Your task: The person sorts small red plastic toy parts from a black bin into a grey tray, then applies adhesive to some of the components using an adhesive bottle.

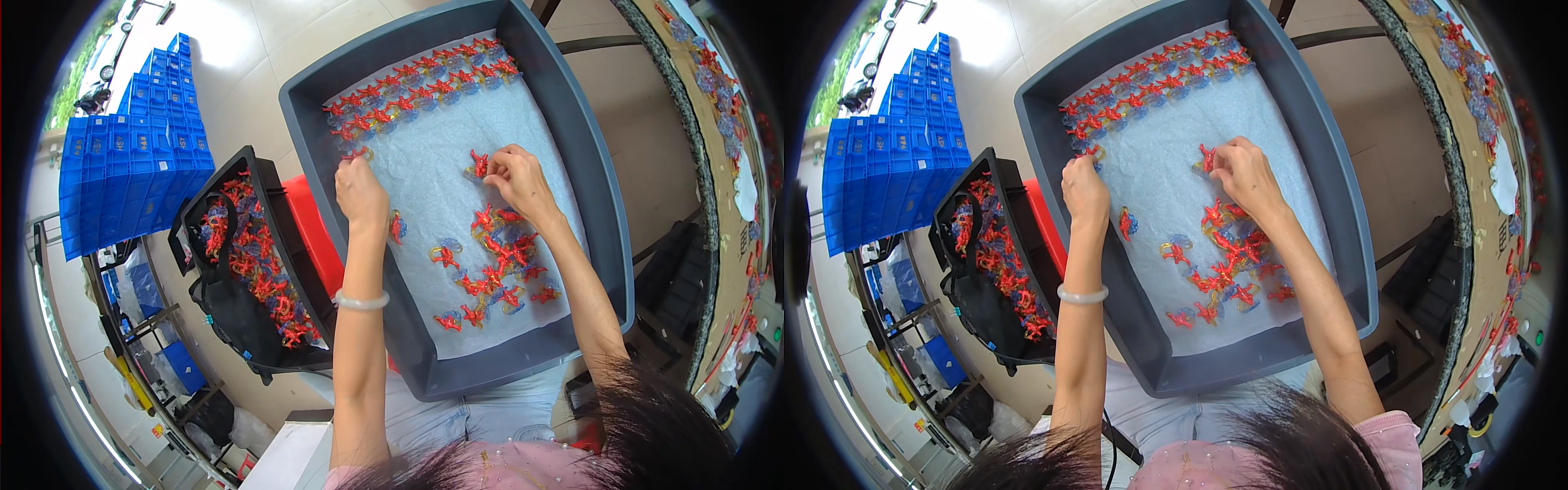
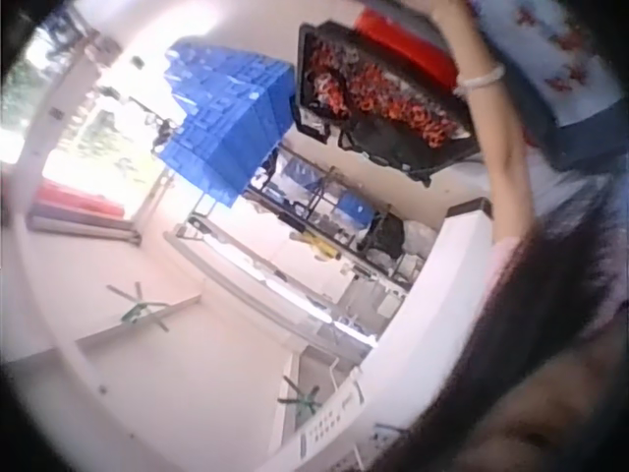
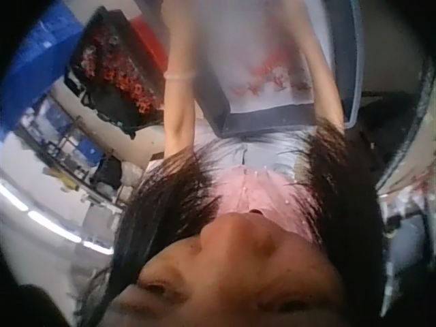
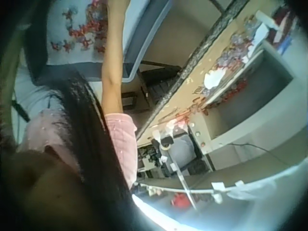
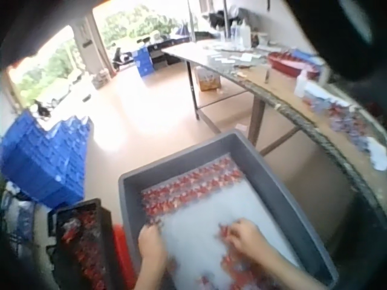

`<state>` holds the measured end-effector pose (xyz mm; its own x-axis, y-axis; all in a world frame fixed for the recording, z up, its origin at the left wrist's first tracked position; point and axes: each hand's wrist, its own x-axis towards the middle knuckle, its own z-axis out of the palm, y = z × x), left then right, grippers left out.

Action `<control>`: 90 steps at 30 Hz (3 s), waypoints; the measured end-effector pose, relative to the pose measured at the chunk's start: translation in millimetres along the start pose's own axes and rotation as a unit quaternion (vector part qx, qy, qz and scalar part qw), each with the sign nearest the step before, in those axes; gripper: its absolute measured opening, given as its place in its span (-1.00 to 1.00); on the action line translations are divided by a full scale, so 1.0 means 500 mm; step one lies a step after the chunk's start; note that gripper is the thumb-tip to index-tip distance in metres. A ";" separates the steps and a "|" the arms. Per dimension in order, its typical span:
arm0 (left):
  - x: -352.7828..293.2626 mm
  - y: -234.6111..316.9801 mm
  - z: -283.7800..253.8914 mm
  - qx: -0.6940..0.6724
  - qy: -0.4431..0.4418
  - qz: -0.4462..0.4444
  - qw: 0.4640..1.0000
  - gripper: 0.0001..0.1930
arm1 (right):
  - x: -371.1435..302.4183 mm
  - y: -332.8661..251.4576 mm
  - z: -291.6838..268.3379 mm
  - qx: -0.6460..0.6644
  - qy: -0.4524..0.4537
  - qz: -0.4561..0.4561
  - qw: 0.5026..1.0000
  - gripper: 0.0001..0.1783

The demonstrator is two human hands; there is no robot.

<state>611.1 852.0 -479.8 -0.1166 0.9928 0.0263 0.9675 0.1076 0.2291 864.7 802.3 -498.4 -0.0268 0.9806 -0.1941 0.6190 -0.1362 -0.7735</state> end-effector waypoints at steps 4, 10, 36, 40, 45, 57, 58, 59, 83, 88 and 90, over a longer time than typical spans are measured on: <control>-0.077 0.015 -0.078 -0.106 0.009 0.044 0.993 -0.68 | 0.010 0.000 0.018 -0.139 0.070 -0.095 0.983 -0.81; -0.186 0.014 -0.059 -0.124 -0.070 0.083 0.986 -0.61 | -0.006 -0.039 0.061 -0.166 0.096 -0.081 0.978 -0.82; -0.152 -0.030 -0.034 -0.223 -0.122 0.038 0.966 -0.64 | 0.152 -0.127 0.275 0.008 0.129 -0.266 0.955 -0.72; -0.119 -0.026 -0.037 -0.394 -0.103 -0.074 0.910 -0.62 | 0.123 -0.133 0.236 0.031 0.213 -0.241 0.946 -0.72; -0.076 -0.021 -0.013 -0.482 -0.099 -0.155 0.857 -0.57 | 0.029 -0.169 0.155 0.156 0.044 -0.145 0.976 -0.67; -0.021 -0.022 0.017 -0.414 -0.140 -0.031 0.899 -0.58 | 0.033 -0.119 0.126 0.122 0.023 -0.251 0.960 -0.72; -0.022 -0.026 0.021 -0.412 -0.139 -0.032 0.900 -0.58 | 0.037 -0.120 0.127 0.109 0.016 -0.262 0.959 -0.77; -0.020 -0.019 0.018 -0.455 -0.142 -0.074 0.876 -0.59 | 0.043 -0.117 0.125 0.094 0.011 -0.271 0.958 -0.82; -0.267 0.059 0.002 -0.190 -0.274 0.045 0.942 -0.49 | 0.125 -0.079 0.143 0.088 0.135 -0.197 0.967 -0.82; -0.256 0.026 0.028 -0.208 -0.263 0.034 0.941 -0.64 | -0.014 -0.081 0.007 -0.021 -0.102 -0.024 0.994 -0.70; -0.241 0.020 0.031 -0.201 -0.267 0.037 0.942 -0.69 | -0.076 -0.068 -0.005 -0.077 -0.086 -0.066 0.991 -0.66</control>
<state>638.4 734.3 -495.6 0.1811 0.8932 -0.4115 0.7933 0.1146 0.5979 846.7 770.0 -463.3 -0.2410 0.9479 -0.2082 0.7133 0.0276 -0.7003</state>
